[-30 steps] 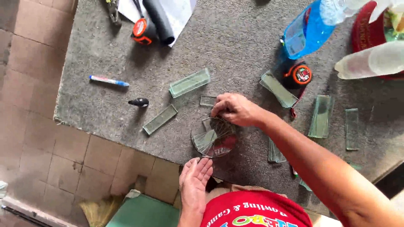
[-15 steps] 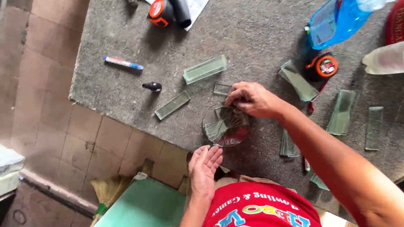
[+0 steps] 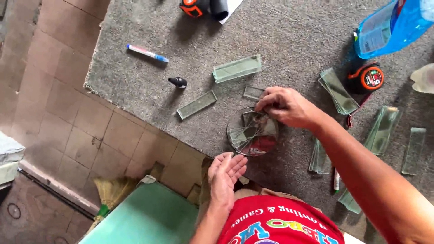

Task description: Arranging small rectangular glass pieces into a circular wire frame to create a decorative pattern on a workbench.

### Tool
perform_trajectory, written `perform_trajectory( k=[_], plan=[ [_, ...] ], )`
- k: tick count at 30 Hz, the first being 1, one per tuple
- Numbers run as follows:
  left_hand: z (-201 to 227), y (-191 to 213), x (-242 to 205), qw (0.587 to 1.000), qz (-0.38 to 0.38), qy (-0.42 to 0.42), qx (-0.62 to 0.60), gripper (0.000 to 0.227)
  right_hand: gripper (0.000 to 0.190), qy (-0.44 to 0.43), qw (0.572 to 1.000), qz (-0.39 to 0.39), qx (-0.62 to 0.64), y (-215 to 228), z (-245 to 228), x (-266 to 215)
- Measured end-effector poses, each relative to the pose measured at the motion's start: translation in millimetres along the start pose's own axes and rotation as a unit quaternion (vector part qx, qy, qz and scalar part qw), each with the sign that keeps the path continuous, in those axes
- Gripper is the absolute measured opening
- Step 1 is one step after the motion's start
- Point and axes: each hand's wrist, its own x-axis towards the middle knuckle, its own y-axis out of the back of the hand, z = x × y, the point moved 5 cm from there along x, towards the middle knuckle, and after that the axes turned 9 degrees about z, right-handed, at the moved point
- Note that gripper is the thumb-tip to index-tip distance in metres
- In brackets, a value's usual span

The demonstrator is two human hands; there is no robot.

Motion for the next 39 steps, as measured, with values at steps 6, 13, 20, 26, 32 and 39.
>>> perform_trajectory(
  k=[6,13,20,26,32,39],
  plan=[
    [2.9,0.1,-5.0,1.0,-0.006,0.006,-0.003,0.022,0.034,-0.012,1.0,-0.006,0.002,0.2,-3.4,-1.2],
    [3.8,-0.2,-5.9,1.0,-0.007,0.003,-0.006,0.024,0.031,-0.024,1.0,-0.009,0.003,0.8,-3.8,-1.2],
    [3.5,-1.7,-5.7,1.0,-0.004,0.006,0.0,0.026,0.035,0.023,1.0,0.006,0.016,0.9,-0.5,-0.8],
    [-1.4,1.8,1.0,1.0,-0.015,0.0,-0.004,0.027,0.037,0.035,0.999,0.008,-0.014,-2.2,4.4,1.5],
    [-1.9,5.8,1.9,1.0,0.001,-0.001,0.016,0.024,0.029,0.005,1.0,0.007,0.021,2.2,-5.1,-2.8],
    [8.4,28.9,13.3,0.982,0.026,-0.156,0.105,0.027,0.024,0.02,0.988,0.133,0.081,33.9,-24.7,-47.9]
  ],
)
